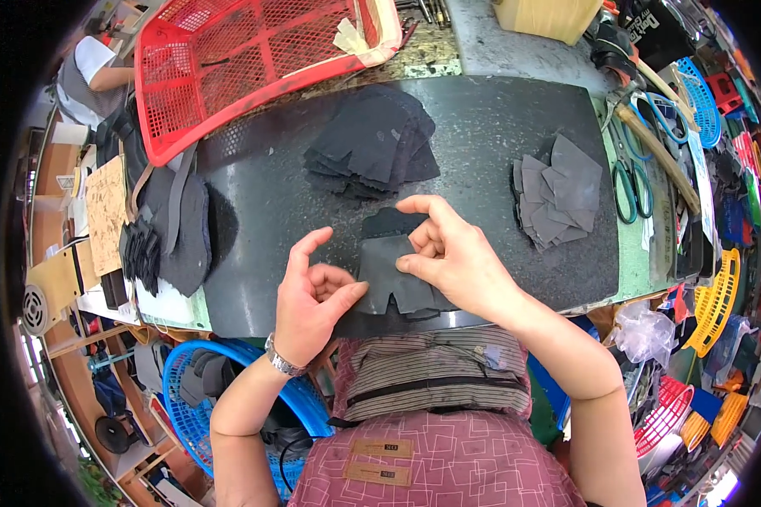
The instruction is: Sorting and inspecting black shoe components from a basket onto a workbench.
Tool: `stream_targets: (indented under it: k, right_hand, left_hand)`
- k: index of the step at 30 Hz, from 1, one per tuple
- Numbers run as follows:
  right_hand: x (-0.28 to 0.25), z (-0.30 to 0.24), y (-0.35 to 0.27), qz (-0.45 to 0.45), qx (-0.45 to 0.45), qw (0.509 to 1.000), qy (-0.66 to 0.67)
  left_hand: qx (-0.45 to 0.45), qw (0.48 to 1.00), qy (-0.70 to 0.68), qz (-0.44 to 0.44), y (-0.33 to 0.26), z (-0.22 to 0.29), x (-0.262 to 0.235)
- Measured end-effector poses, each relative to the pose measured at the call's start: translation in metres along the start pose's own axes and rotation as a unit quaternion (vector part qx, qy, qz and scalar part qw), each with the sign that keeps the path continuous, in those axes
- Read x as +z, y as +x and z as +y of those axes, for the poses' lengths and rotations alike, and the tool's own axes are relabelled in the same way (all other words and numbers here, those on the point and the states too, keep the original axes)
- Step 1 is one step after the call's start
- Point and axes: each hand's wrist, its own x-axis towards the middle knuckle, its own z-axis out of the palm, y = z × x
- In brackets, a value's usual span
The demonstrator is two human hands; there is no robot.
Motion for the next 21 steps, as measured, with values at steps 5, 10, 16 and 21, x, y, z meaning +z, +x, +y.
stream_targets:
  k: [5, 10, 16, 21]
  right_hand:
    - [0.008, 0.002, -0.003, 0.009, -0.020, 0.998, 0.063]
    - [0.010, 0.003, 0.000, 0.037, -0.006, 0.996, -0.080]
    - [0.011, 0.001, -0.002, 0.040, -0.023, 0.989, -0.139]
    - [0.013, 0.002, -0.001, 0.067, -0.133, 0.926, -0.346]
  left_hand:
    - [0.013, 0.999, -0.028, -0.012, 0.001, -0.011, -0.003]
    - [0.020, 0.998, 0.064, -0.004, 0.007, -0.010, 0.000]
    - [0.020, 0.989, 0.149, -0.016, 0.012, 0.000, 0.002]
    - [0.101, 0.911, 0.398, -0.043, 0.026, 0.015, -0.003]
